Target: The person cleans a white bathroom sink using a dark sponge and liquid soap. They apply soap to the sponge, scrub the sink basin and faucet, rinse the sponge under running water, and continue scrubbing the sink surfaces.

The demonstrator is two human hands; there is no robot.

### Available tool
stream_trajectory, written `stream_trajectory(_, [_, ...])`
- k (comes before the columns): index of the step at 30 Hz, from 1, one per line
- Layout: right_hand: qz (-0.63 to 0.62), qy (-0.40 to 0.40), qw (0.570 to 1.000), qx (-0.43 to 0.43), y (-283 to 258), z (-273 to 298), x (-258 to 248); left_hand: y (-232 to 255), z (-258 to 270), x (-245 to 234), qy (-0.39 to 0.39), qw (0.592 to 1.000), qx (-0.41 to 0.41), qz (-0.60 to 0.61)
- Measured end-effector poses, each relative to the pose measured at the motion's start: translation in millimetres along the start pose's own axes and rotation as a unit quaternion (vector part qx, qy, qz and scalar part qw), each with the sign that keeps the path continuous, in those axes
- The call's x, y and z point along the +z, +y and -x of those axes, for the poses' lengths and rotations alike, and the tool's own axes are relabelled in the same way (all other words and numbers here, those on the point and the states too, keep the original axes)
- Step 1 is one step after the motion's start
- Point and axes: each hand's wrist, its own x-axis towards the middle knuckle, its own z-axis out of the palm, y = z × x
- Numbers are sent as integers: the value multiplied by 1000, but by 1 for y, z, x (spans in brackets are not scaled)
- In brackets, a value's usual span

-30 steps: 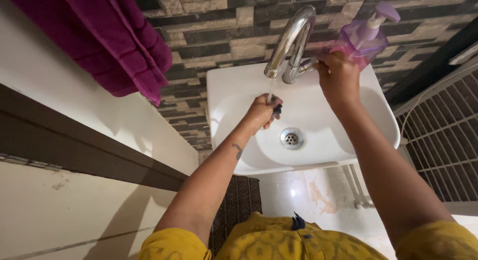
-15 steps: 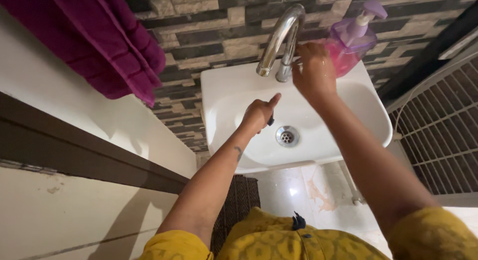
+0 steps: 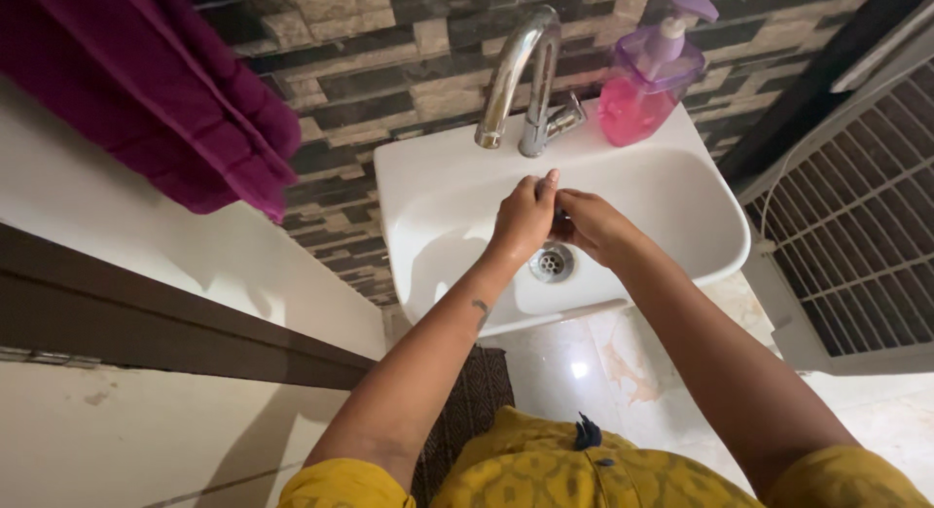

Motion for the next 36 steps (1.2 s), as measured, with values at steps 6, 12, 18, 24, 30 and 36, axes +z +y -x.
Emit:
stream_trajectory(6, [-102,60,993,-15,21,-25,-24,-2,10,8,21,997,68,-43])
stream_trajectory(12, [-165,58,985,2,39,-39,-34,21,33,-18,-5,999,29,-33])
stream_trajectory(18, [-172,19,985,-7,39,-32,-30,40,48,-29,9,995,37,-97])
stream_trajectory(24, [-128,44,991,7,29,-23,-28,34,40,-20,84,993,40,-73])
stream_trajectory(30, [-9,111,993,40,-20,16,2,30,36,-21,47,994,-16,-96])
stream_trajectory(36, [-47,65,997,-19,-51,32,5,39,32,-12,34,992,-40,-111])
